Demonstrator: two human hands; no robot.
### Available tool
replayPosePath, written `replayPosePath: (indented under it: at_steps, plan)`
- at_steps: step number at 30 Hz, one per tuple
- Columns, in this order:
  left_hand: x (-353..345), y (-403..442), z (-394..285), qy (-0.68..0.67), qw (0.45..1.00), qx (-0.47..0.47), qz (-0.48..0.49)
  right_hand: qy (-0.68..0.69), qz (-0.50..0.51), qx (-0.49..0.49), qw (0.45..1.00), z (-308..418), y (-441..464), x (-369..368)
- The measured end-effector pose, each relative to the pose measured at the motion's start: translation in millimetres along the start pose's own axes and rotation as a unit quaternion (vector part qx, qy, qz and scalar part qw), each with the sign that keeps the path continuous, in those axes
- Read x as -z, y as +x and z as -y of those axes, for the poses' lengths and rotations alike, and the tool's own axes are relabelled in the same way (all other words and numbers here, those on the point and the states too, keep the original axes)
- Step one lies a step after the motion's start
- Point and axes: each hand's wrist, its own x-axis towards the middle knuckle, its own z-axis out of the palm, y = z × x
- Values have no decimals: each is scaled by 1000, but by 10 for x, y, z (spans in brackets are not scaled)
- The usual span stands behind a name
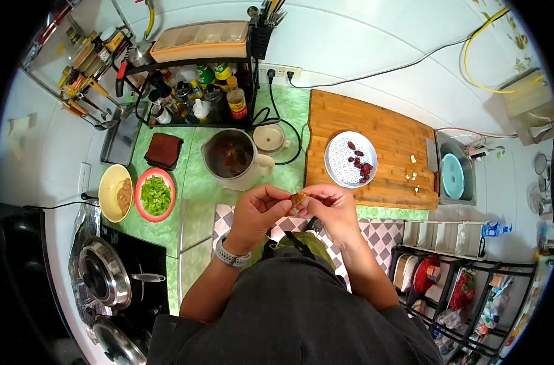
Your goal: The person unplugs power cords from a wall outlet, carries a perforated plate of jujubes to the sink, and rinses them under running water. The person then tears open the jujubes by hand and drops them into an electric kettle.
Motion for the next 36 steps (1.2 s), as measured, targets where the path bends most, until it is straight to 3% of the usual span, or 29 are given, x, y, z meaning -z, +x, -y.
replayPosePath:
  at_steps: [10, 15, 19, 24, 28, 30, 34, 36]
  plan:
    - [242, -159, -98, 5, 1000, 4, 14, 204, 37, -207, 956, -68, 76, -150]
    - [306, -268, -196, 4, 999, 17, 29, 316, 183, -288, 885, -242, 160, -115]
    - [338, -348, -251, 35, 999, -1, 6, 323, 210, -318, 866, -261, 194, -180]
    - [341, -353, -201, 88, 989, -109, -42, 320, 203, -271, 885, -294, 252, -310]
    - [357, -420, -143, 93, 987, -104, -81, 275, 179, -243, 913, -266, 305, -383]
    - [402, -442, -93, 83, 982, -159, -55, 187, 52, -194, 962, -140, 296, -516]
    - [445, -475, -201, 109, 974, -197, -14, 73, 87, -142, 983, -105, 529, -335]
    - [505, -497, -247, 119, 973, -171, -99, -140, 138, -3, 981, -41, 592, -365]
